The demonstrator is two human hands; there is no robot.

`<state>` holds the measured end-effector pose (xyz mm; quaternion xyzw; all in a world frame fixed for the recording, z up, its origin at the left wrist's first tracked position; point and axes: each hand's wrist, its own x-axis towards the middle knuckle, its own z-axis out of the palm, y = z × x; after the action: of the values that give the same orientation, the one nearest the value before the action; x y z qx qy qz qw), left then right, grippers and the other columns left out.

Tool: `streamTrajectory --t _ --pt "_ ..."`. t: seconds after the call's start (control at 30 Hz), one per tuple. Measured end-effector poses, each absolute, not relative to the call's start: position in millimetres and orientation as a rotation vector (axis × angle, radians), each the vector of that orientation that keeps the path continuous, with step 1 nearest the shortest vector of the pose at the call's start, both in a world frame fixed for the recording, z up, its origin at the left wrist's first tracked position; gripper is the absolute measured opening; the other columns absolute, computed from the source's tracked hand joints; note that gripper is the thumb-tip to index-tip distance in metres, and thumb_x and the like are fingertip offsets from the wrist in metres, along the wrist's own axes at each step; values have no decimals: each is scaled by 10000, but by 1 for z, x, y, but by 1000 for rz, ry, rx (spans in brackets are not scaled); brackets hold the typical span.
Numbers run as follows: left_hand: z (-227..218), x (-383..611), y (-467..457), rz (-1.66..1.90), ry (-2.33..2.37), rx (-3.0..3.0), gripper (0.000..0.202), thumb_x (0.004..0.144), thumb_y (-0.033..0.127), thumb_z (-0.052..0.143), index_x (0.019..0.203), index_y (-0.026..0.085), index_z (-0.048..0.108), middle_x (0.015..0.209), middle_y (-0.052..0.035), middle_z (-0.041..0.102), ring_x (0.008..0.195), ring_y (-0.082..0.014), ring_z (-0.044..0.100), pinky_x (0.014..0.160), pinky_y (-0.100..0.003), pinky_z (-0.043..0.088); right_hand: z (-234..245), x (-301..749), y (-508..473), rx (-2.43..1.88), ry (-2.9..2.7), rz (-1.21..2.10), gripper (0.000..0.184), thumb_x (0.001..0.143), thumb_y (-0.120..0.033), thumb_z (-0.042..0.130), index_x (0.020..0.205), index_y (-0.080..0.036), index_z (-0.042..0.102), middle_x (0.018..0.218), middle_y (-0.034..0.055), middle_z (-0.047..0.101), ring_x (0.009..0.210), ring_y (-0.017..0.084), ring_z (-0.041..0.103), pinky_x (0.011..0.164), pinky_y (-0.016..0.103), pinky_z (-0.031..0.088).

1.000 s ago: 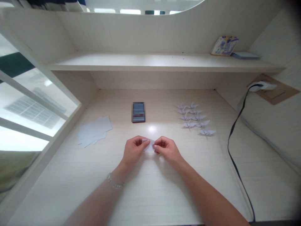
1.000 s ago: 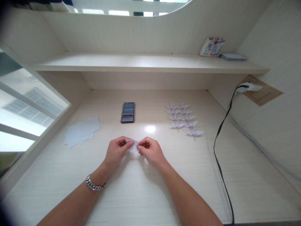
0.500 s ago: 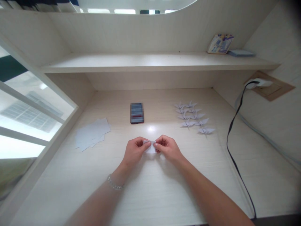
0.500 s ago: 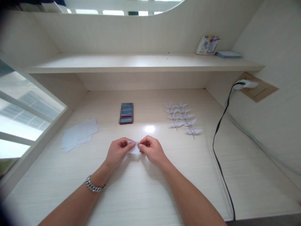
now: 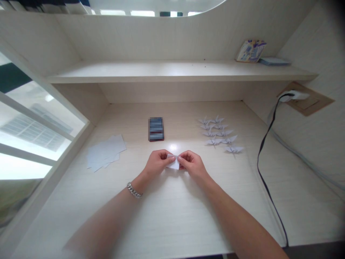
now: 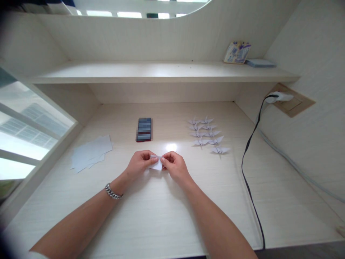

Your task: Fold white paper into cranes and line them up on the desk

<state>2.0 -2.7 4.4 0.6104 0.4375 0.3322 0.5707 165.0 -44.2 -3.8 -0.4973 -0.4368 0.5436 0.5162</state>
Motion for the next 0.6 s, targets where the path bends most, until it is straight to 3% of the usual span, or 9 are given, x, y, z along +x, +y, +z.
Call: streamTrajectory --t 0.6 --pt "1 4 -4 848 976 1329 272 652 348 707 729 94 650 607 -31 618 517 -98 517 476 -204 376 -3 166 -47 -1198 -1114 1250 190 731 -348 633 757 -167 582 601 0 604 552 129 572 529 247 473"
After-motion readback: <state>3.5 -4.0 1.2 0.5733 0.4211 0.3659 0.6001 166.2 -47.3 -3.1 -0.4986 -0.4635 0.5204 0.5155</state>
